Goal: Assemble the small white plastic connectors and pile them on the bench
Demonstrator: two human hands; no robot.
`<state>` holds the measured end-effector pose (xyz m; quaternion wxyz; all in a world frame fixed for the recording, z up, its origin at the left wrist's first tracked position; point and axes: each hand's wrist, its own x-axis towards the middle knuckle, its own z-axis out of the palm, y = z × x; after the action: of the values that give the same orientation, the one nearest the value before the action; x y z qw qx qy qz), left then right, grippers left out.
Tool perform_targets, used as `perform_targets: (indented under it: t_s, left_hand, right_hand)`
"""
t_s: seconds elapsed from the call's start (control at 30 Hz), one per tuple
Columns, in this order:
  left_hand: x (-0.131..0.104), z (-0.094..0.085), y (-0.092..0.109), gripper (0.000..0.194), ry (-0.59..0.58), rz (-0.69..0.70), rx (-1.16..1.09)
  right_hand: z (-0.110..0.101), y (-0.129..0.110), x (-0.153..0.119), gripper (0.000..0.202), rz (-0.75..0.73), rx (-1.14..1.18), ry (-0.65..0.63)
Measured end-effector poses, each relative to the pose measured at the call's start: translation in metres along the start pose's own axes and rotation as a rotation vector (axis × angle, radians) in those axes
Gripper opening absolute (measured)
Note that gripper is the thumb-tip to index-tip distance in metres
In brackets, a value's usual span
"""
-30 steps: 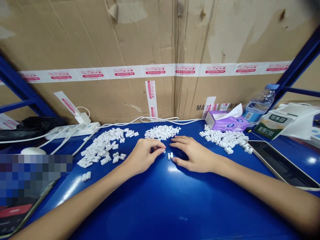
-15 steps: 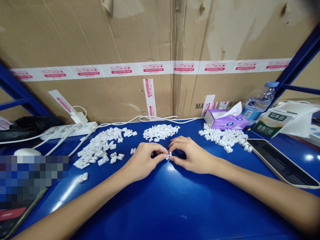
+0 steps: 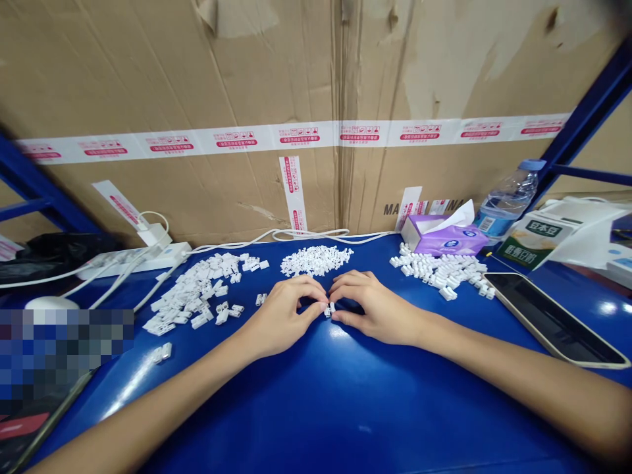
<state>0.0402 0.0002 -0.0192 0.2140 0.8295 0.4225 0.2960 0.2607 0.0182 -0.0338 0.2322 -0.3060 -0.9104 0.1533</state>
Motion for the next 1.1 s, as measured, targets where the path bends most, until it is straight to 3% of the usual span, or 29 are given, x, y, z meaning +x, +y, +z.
perform_targets:
  t_s: [0.9, 1.1]
  left_hand:
    - [0.001, 0.003, -0.003, 0.008, 0.057, -0.115, 0.044]
    - [-0.003, -0.018, -0.008, 0.021, -0.153, 0.099, 0.037]
  right_hand:
    - [0.003, -0.001, 0.0, 0.012, -0.006, 0.018, 0.009]
    - [0.002, -0.002, 0.0, 0.011, 0.001, 0.003, 0.005]
